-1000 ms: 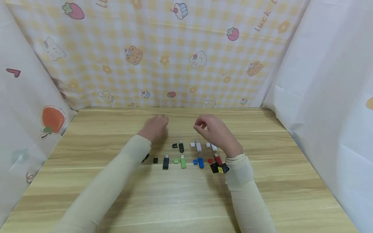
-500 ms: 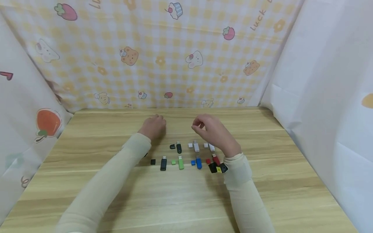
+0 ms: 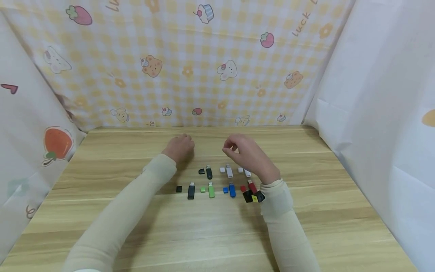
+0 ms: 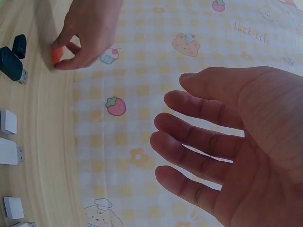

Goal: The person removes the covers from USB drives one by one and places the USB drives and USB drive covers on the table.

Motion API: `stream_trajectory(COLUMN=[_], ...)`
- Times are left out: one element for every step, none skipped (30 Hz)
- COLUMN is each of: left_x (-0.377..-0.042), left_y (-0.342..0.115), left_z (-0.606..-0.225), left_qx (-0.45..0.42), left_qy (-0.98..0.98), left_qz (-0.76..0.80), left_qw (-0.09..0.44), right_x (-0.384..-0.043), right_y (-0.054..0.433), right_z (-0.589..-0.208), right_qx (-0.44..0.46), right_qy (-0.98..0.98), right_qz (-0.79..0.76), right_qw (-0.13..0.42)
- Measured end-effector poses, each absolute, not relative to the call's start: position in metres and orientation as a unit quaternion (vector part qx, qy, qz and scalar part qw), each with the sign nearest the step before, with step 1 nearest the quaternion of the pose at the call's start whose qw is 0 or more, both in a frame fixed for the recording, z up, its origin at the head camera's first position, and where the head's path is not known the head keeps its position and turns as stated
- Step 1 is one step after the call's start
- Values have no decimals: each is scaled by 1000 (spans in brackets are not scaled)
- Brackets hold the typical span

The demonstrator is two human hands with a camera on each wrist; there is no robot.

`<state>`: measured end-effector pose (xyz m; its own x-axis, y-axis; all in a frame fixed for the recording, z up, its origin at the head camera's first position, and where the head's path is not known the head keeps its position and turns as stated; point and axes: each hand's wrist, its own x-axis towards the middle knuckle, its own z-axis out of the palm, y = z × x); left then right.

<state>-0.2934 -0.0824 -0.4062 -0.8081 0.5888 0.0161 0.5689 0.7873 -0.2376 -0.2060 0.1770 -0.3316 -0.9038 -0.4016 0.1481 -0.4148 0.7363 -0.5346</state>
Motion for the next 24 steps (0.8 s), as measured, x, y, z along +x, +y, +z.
stream_trajectory(left_x=[-294, -294, -295, -295, -296, -296, -297, -297, -298, -298, -299, -300, -300, -301, -301, -302, -302, -302, -303, -303, -303, -303, -303, -303], left_y=[-82, -81, -81, -80, -80, -79, -79, -79, -78, -78, -78, -79, -79, -79, -79, -80, -80, -80, -80, -81, -81, -81, -81, -80], left_z=[-406, -405, -405, -406, -406, -406, -406, -406, -406, -406, -406, -407, -407, -407, -407, -407, -407, -407, -407, -407, -407, -406, -406, -406], left_qx=[-308, -310, -312, -314, -316, -317, -318, -319, -320, -321, -323, -324, -326, -328, -329, -331, -332, -333, -334, -334, -334, -334, -335, -336], left_qy=[-943, -943, -941, -940, -939, -938, -937, -935, -934, -934, -932, -931, -930, -928, -927, -925, -924, -923, -923, -922, -922, -922, -921, -921], left_qz=[114, 117, 123, 128, 133, 138, 141, 147, 152, 155, 161, 164, 169, 174, 178, 182, 186, 188, 190, 191, 192, 193, 193, 193], left_qw=[42, 39, 38, 36, 37, 35, 35, 34, 33, 31, 31, 29, 30, 31, 33, 34, 36, 37, 38, 39, 40, 41, 43, 45], right_x=[-206, -206, -206, -206, -206, -206, -206, -206, -206, -206, -206, -206, -206, -206, -206, -207, -207, -207, -207, -207, -207, -207, -207, -207], right_y=[177, 178, 178, 178, 178, 178, 178, 178, 178, 178, 178, 178, 178, 178, 178, 178, 178, 179, 179, 179, 179, 179, 179, 179], right_z=[-332, -332, -332, -332, -332, -332, -332, -332, -333, -332, -332, -332, -332, -332, -332, -332, -332, -332, -332, -332, -332, -332, -332, -332], right_qx=[220, 220, 220, 220, 220, 220, 220, 219, 219, 219, 219, 219, 219, 219, 219, 220, 220, 221, 221, 221, 221, 221, 221, 221], right_qy=[-931, -931, -931, -931, -932, -932, -932, -932, -932, -932, -932, -932, -932, -932, -932, -932, -932, -932, -932, -932, -932, -932, -932, -932], right_qz=[290, 290, 289, 289, 289, 289, 288, 288, 288, 288, 288, 288, 288, 287, 287, 286, 286, 286, 286, 286, 286, 287, 288, 288], right_qw=[12, 12, 12, 12, 11, 11, 10, 10, 9, 9, 8, 8, 9, 9, 9, 10, 10, 10, 10, 9, 9, 9, 9, 8])
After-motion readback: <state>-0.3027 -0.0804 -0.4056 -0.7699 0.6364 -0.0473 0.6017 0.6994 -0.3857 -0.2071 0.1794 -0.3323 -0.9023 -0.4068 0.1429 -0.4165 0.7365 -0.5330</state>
